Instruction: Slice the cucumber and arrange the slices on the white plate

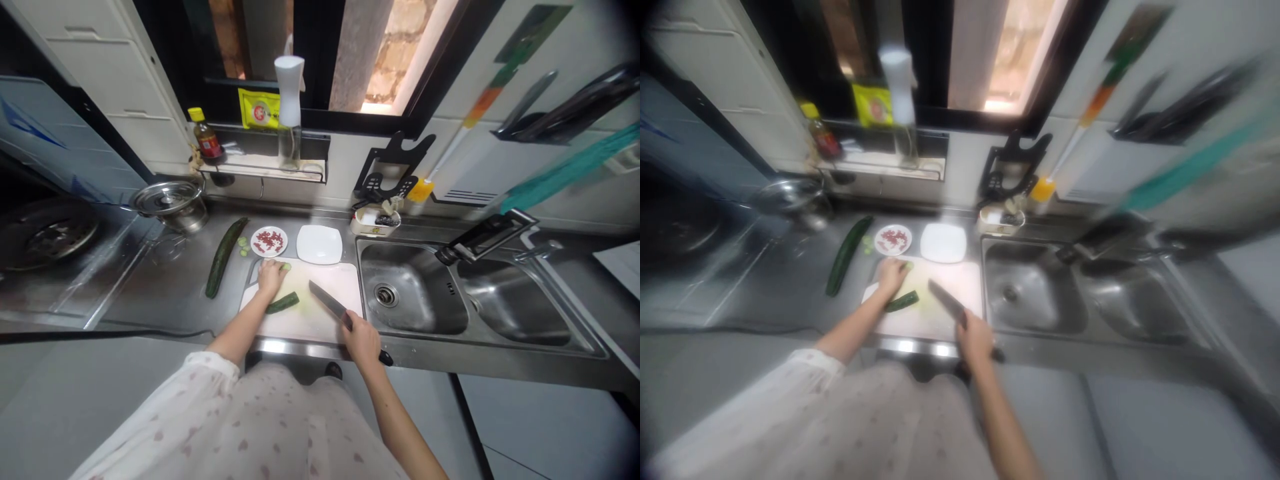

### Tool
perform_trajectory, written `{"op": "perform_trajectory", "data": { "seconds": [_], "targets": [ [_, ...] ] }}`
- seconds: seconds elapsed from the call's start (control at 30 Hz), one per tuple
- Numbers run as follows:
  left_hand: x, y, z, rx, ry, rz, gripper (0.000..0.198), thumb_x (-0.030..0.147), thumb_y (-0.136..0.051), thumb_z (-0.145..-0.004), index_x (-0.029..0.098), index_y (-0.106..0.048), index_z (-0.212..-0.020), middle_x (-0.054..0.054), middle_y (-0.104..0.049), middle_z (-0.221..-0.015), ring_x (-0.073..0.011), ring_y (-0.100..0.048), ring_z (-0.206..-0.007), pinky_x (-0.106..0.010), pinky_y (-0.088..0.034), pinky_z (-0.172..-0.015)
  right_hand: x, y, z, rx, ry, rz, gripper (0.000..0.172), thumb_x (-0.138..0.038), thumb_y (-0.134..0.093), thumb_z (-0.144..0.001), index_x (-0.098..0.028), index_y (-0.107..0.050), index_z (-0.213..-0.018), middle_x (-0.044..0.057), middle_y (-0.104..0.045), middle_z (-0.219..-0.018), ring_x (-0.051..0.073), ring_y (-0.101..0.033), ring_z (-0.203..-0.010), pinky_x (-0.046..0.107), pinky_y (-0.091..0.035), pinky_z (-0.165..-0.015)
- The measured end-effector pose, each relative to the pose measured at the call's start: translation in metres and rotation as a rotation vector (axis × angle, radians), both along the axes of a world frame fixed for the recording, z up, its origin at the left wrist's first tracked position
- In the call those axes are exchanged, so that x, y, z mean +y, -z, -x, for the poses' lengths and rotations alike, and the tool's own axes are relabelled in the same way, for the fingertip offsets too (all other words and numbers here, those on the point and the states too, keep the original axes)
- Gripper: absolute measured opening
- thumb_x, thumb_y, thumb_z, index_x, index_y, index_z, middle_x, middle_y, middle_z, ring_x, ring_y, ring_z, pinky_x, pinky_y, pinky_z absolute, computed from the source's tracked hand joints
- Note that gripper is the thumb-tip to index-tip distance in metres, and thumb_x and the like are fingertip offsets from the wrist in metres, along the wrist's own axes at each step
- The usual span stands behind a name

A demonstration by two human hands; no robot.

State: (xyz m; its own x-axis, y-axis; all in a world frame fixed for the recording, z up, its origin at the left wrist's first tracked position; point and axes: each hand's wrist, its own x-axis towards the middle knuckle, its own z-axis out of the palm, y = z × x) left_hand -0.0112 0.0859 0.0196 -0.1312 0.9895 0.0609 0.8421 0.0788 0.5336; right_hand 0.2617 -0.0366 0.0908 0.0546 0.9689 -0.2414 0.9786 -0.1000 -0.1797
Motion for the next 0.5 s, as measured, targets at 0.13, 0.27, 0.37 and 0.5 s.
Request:
{"op": "perform_trajectory", "data": {
  "seconds": [0.13, 0.27, 0.37, 0.5],
  "targets": [
    [0.0001, -0.0054, -0.0005, 0.043, -0.029, 0.036, 0.033, 0.043, -0.054, -0.086, 0.022, -0.072, -0.105, -0.012, -0.065, -0.103, -0.0286, -0.049, -0.105, -0.040, -0.033, -0.094, -0.0004, -0.0005, -0.0009, -0.013, 0.006, 0.012, 0.036, -0.030, -0.050, -0.090, -0.023, -0.061, -0.123, 0.007, -0.070, -0.101, 0.018, -0.063, -0.093, 0.025, -0.038, -0.074],
    [-0.0008, -0.0087, 0.0004, 0.143, -0.039, 0.087, 0.038, 0.049, -0.051, -0.087, 0.022, -0.072, -0.105, -0.011, -0.064, -0.103, -0.0278, -0.050, -0.103, -0.038, -0.033, -0.091, -0.0006, -0.0006, -0.0014, -0.002, 0.006, 0.007, 0.035, -0.029, -0.050, -0.088, -0.023, -0.061, -0.121, 0.007, -0.070, -0.098, 0.018, -0.063, -0.092, 0.024, -0.038, -0.073],
    [-0.0005, -0.0089, 0.0013, 0.176, -0.049, 0.091, 0.040, 0.051, -0.051, -0.087, 0.023, -0.072, -0.105, -0.011, -0.064, -0.103, -0.0279, -0.050, -0.102, -0.039, -0.034, -0.089, -0.0001, 0.0002, -0.0016, 0.015, 0.002, 0.000, 0.036, -0.029, -0.050, -0.088, -0.023, -0.062, -0.121, 0.007, -0.070, -0.100, 0.018, -0.063, -0.091, 0.024, -0.038, -0.074],
    [0.0020, -0.0072, 0.0027, 0.158, -0.052, 0.077, 0.038, 0.051, -0.055, -0.084, 0.023, -0.072, -0.103, -0.011, -0.065, -0.102, -0.0291, -0.050, -0.102, -0.040, -0.035, -0.089, 0.0009, 0.0005, -0.0010, 0.026, 0.004, 0.011, 0.037, -0.029, -0.050, -0.088, -0.023, -0.061, -0.122, 0.007, -0.070, -0.103, 0.019, -0.063, -0.094, 0.024, -0.039, -0.075]
  ]
}}
